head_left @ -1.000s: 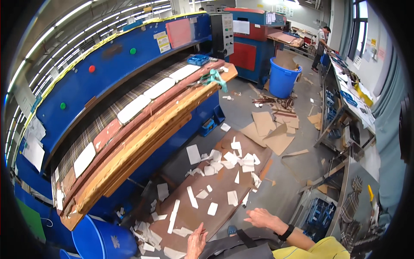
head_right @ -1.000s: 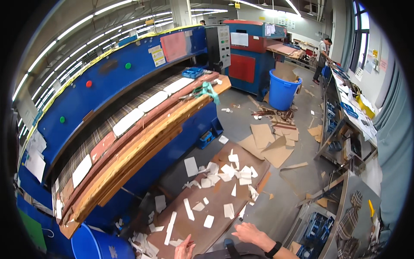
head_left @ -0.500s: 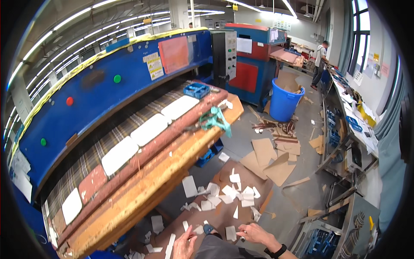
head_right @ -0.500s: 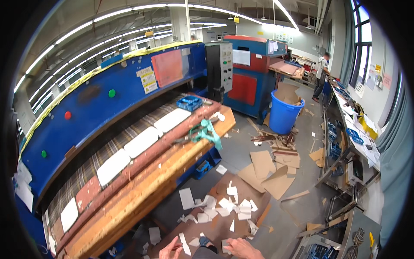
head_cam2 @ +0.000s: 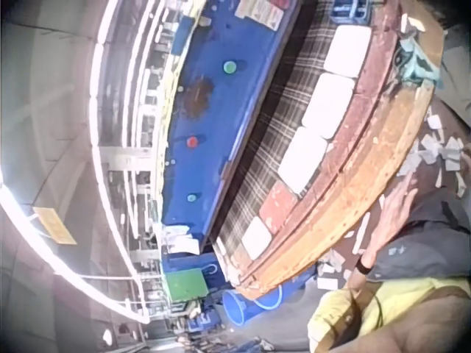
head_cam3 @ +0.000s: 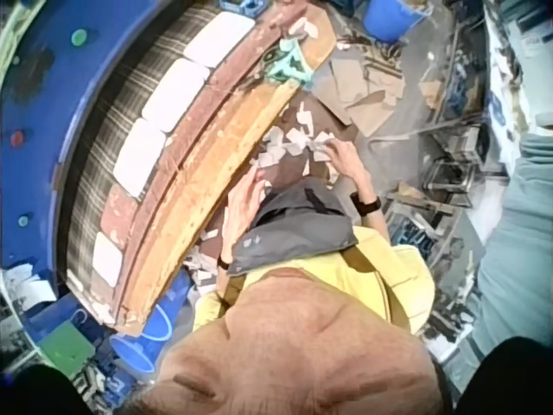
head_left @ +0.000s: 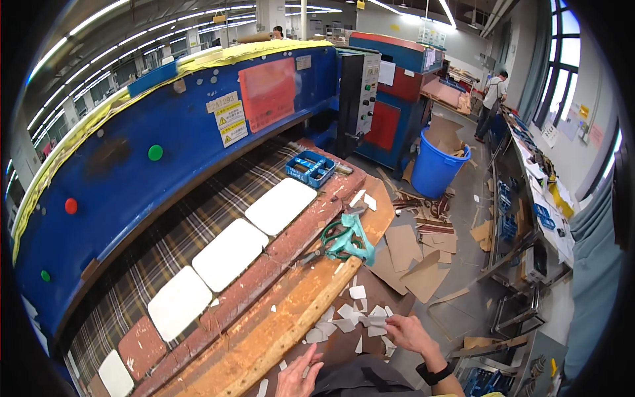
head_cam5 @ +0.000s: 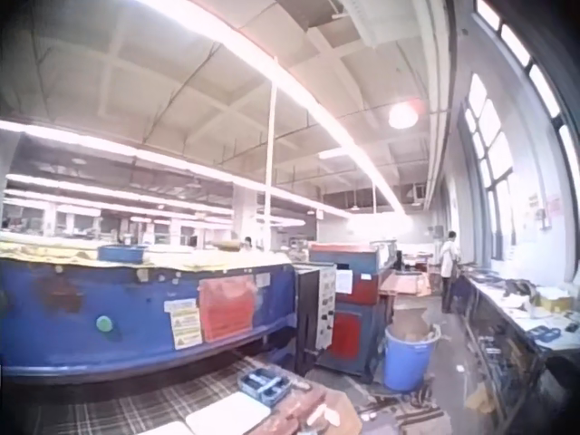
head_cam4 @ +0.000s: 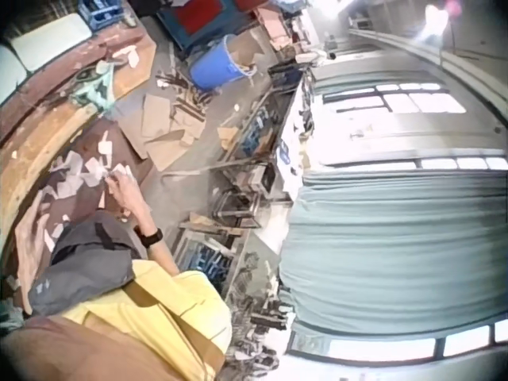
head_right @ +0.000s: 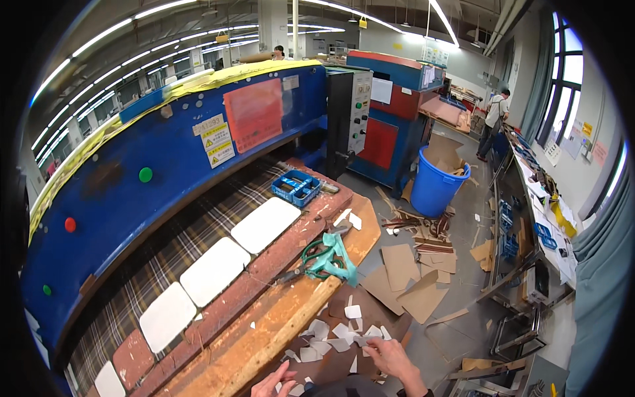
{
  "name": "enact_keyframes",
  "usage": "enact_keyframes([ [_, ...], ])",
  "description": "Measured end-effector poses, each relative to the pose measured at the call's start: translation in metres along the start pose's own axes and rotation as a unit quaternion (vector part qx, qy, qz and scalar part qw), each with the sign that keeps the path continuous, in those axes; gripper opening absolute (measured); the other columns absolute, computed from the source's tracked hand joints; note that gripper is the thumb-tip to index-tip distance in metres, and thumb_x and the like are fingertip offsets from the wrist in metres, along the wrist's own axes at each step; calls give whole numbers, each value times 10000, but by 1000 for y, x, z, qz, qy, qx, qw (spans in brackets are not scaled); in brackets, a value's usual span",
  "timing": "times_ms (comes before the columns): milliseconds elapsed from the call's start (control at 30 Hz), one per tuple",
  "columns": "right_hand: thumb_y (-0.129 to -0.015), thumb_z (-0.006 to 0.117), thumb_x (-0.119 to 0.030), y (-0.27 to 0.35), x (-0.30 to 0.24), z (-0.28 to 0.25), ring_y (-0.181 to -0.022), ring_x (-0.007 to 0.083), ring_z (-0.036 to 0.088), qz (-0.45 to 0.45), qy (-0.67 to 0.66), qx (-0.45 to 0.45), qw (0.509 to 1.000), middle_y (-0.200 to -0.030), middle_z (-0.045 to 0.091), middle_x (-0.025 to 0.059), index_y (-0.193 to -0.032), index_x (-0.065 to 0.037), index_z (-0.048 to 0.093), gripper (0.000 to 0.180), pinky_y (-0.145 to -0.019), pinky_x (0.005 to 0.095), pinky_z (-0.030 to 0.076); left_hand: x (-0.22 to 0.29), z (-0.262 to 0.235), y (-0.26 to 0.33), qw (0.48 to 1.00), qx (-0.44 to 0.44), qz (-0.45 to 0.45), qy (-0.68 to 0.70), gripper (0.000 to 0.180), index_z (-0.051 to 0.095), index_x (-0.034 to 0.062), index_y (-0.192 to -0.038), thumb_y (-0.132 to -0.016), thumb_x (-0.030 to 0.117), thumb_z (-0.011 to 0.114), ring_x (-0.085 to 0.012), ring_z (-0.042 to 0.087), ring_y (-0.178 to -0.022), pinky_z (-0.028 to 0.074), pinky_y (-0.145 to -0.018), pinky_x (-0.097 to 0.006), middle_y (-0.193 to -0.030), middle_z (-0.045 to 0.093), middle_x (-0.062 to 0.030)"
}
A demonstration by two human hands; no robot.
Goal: The person assembles plaid fabric pouches using a blue plastic template and white rectangular inserts. They place the template on a wooden board, position the fabric and inserts, and then fold the fabric over the inserts to form pouches. The person handles the items one at a time, occasionally interacting with a coworker.
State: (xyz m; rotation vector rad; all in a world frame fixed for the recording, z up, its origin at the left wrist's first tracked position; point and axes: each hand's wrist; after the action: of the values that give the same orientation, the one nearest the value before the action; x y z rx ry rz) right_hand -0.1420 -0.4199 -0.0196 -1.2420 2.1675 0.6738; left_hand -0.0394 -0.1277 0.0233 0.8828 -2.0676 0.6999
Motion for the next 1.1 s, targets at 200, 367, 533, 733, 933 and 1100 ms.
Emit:
enact_keyframes([
  [200, -892, 641, -177, -81, 14, -39, -725, 357, 683, -41, -34, 93, 994, -804, 688, 216, -978, 22, 679, 220, -680, 397, 539, 9, -6, -47, 994, -44, -85, 46, 441, 531, 63, -1372, -939, 69, 614, -253, 680, -971, 524, -844, -315, -1095, 699, -158],
  [367, -903, 618, -91, -182, 25, -85, -697, 270, 712, -58, -99, 134, 984, -796, 702, 201, -985, 56, 671, 176, -639, 342, 536, 13, -7, -86, 984, -1, -174, 31, 462, 523, 60, -1385, -932, 51, 612, -209, 670, -967, 513, -859, -302, -1113, 699, -142],
  [533, -914, 613, -86, -282, 20, -143, -746, 239, 723, -103, -94, 140, 980, -801, 708, 182, -988, 62, 663, 173, -669, 323, 524, 28, -8, -157, 982, 73, -172, -5, 485, 526, 79, -1397, -922, 62, 626, -190, 662, -980, 523, -857, -320, -1132, 694, -123],
  [733, -905, 637, -104, -392, 15, -177, -790, 337, 699, -204, -72, 56, 975, -860, 696, 200, -1016, 30, 647, 175, -693, 373, 528, 65, 2, -288, 967, 102, -230, -44, 618, 417, 74, -1452, -894, 140, 674, -289, 647, -1087, 505, -926, -416, -1200, 662, -165],
  [933, -873, 675, -132, -462, -19, -181, -954, 352, 634, -314, -20, -31, 949, -957, 677, 166, -1087, 1, 614, 259, -802, 418, 509, 28, 21, -362, 959, 93, -260, -60, 860, 169, 48, -1544, -883, 170, 707, -331, 601, -1192, 466, -1017, -430, -1364, 560, -199],
  [1100, -855, 692, -160, -501, -37, -172, -1111, 367, 553, -374, -7, -90, 923, -1068, 660, 188, -1182, -3, 575, 381, -929, 431, 463, 7, 38, -420, 966, 80, -231, -89, 960, 41, 69, -1556, -877, 174, 710, -381, 576, -1209, 467, -1019, -432, -1457, 454, -217],
])
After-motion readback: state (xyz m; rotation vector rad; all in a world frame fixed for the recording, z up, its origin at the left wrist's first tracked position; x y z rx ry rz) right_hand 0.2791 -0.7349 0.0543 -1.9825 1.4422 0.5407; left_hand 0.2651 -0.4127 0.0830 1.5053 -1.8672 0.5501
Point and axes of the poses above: each hand's wrist, its own y-axis away from the middle knuckle, its own z-axis out of the palm, x = y × z
